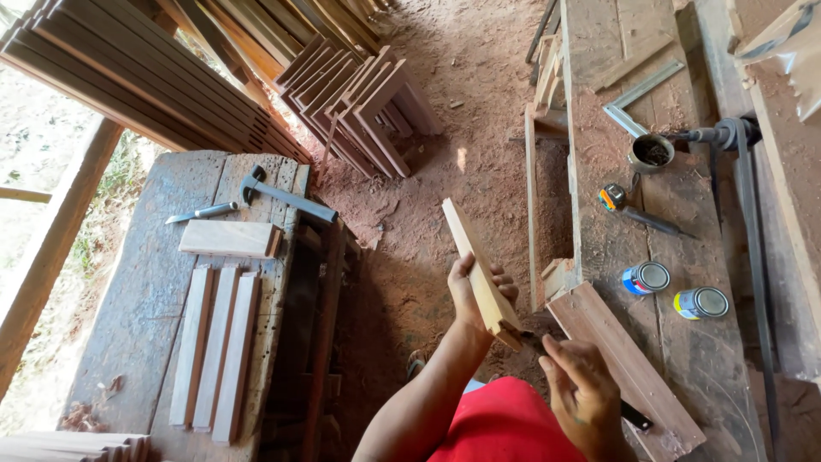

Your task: Applying glue or wood finish to the joints and surfaces of wooden furniture components using a brush.

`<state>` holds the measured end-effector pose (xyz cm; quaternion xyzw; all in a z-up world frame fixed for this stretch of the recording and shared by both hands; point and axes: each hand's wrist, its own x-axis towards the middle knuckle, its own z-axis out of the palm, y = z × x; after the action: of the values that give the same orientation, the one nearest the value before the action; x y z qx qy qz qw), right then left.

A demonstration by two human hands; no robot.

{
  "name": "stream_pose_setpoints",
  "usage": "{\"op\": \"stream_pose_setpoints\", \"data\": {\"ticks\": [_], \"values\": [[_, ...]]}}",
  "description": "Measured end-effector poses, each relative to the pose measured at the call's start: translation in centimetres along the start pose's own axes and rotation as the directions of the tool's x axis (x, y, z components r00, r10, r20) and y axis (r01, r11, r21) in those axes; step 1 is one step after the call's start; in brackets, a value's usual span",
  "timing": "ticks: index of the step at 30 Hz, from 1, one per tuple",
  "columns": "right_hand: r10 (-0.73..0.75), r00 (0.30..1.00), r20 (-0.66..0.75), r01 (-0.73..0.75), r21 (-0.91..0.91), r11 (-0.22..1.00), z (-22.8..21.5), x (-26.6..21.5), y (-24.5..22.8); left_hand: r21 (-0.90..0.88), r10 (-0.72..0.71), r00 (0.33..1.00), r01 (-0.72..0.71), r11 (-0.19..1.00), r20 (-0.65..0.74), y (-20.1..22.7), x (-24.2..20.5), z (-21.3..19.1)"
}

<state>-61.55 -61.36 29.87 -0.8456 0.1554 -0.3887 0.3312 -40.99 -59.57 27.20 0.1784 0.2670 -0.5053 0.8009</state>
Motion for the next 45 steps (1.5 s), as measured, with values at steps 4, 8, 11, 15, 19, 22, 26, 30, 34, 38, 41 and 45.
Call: {"op": "stream_pose_setpoints", "data": {"ticks": [4, 8, 11, 15, 19, 22, 26, 30, 34, 38, 41, 45], "values": [[-0.069, 0.998, -0.008, 0.065, -0.236, 0.969, -1.0, 0.2, 0.1, 0.048, -0.064, 0.998, 0.063, 0.997, 0.008, -0.6, -0.1, -1.3], [-0.188, 0.982, 0.0, 0.177, -0.337, 0.925, -2.2, 0.8, 1.0, 0.063, -0.049, 0.999, 0.049, 0.997, -0.002, -0.6, 0.1, -1.6], [-0.125, 0.992, -0.027, 0.115, -0.245, 0.963, -3.3, 1.4, -1.0, 0.087, -0.025, 0.999, 0.028, 0.996, -0.04, 0.0, -0.8, -0.8], [-0.074, 0.997, 0.013, 0.075, -0.202, 0.976, -2.3, 1.3, -1.9, 0.164, 0.063, 0.998, -0.063, 0.984, 0.003, 0.2, -0.8, -1.0], [-0.047, 0.999, 0.027, 0.052, -0.21, 0.976, -1.7, 1.2, -2.8, 0.164, 0.095, 0.994, -0.104, 0.981, 0.062, 0.5, -2.0, 0.1], [-0.037, 0.999, 0.035, 0.045, -0.248, 0.968, -1.3, 0.2, -2.1, 0.071, 0.067, 0.996, -0.072, 0.995, 0.065, 1.1, -2.4, 0.5], [-0.037, 0.998, 0.044, 0.046, -0.231, 0.972, -2.0, -0.1, -2.2, 0.013, 0.086, 0.993, -0.087, 0.996, 0.079, 1.5, -2.4, 0.3], [-0.01, 1.0, -0.018, 0.006, -0.205, 0.979, -3.0, -0.4, -2.4, 0.024, 0.041, 0.99, -0.044, 0.999, 0.133, 1.6, -2.2, -0.3], [-0.088, 0.996, -0.034, 0.083, -0.128, 0.988, -1.7, 0.3, -2.9, 0.041, 0.065, 0.991, -0.07, 0.997, 0.115, 0.8, -2.3, 0.0], [-0.063, 0.998, -0.004, 0.06, -0.251, 0.966, -1.4, 0.5, -3.5, 0.061, 0.127, 0.983, -0.136, 0.989, 0.132, 0.6, -2.6, 0.1], [-0.047, 0.999, 0.006, 0.047, -0.295, 0.954, -1.1, 0.0, -2.4, 0.02, 0.131, 0.984, -0.134, 0.991, 0.117, 1.2, -2.1, -0.1], [-0.02, 1.0, 0.006, 0.021, -0.193, 0.981, -1.4, -0.7, -1.4, -0.026, 0.143, 0.989, -0.142, 0.989, 0.039, 1.2, -1.8, -0.2]]}}
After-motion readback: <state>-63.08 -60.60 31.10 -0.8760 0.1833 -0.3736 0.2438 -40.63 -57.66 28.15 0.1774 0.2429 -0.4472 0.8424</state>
